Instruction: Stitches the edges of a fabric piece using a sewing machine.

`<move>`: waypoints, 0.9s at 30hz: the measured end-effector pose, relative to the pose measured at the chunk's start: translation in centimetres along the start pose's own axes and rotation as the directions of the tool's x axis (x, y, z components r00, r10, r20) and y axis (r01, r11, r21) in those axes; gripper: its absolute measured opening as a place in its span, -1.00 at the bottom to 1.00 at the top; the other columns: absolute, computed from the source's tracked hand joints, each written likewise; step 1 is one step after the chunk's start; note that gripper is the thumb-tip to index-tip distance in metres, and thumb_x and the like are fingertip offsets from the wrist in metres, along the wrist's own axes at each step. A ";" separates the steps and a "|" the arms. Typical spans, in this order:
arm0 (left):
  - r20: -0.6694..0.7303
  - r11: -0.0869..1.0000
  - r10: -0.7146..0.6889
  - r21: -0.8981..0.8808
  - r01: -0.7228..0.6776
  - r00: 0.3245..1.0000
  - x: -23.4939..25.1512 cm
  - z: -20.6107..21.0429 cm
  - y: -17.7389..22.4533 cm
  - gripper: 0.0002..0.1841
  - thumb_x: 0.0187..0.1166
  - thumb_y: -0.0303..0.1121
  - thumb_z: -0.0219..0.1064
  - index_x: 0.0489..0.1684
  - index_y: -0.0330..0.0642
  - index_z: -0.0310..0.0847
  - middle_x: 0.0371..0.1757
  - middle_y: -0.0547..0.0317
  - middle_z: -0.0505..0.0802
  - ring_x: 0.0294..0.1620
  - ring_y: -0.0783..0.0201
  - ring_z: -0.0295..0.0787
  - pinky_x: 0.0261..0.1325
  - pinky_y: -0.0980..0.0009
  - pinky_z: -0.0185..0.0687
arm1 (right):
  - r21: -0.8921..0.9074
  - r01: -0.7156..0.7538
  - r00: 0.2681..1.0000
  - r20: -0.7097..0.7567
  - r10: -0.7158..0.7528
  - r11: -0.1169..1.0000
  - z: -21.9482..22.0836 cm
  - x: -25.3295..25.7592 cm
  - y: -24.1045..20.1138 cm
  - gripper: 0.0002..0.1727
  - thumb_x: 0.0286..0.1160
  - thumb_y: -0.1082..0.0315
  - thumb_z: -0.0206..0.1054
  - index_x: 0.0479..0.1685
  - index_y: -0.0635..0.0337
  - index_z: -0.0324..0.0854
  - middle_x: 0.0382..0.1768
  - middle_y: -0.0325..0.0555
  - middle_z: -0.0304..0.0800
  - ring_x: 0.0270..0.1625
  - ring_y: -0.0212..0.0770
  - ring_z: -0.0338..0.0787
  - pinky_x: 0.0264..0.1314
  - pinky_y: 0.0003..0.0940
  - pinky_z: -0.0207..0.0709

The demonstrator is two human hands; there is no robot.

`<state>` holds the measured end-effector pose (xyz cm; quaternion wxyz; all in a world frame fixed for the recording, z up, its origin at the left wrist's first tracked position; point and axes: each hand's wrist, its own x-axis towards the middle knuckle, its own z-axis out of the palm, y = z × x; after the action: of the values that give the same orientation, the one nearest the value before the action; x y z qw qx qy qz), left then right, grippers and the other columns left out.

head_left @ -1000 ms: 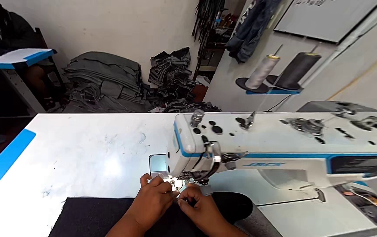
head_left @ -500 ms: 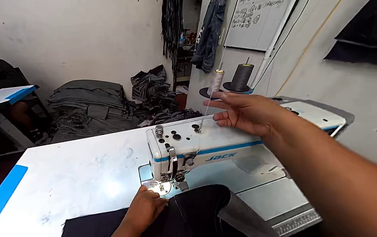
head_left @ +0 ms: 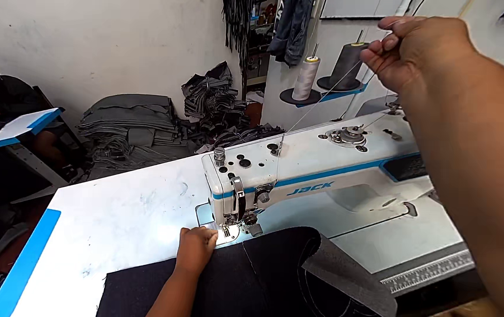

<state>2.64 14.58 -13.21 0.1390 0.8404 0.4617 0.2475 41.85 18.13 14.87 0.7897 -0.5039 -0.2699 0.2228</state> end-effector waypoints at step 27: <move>0.159 0.969 0.127 -0.231 -0.088 0.979 -6.4 0.9 4.3 -0.52 0.26 0.00 0.65 -0.10 -0.25 0.87 0.38 -0.04 0.83 0.63 -0.02 0.58 0.73 -0.02 0.32 | -0.095 0.882 0.122 0.992 -0.027 0.462 -5.1 -23.8 23.6 -0.83 0.46 0.44 0.39 -0.23 0.02 0.92 -0.25 -0.14 0.86 -0.09 -0.06 0.80 -0.04 -0.06 0.59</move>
<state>3.31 6.85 -13.80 0.2582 0.8615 0.3709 0.2314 25.37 9.10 -13.34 0.2446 -0.4054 -0.8796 0.0454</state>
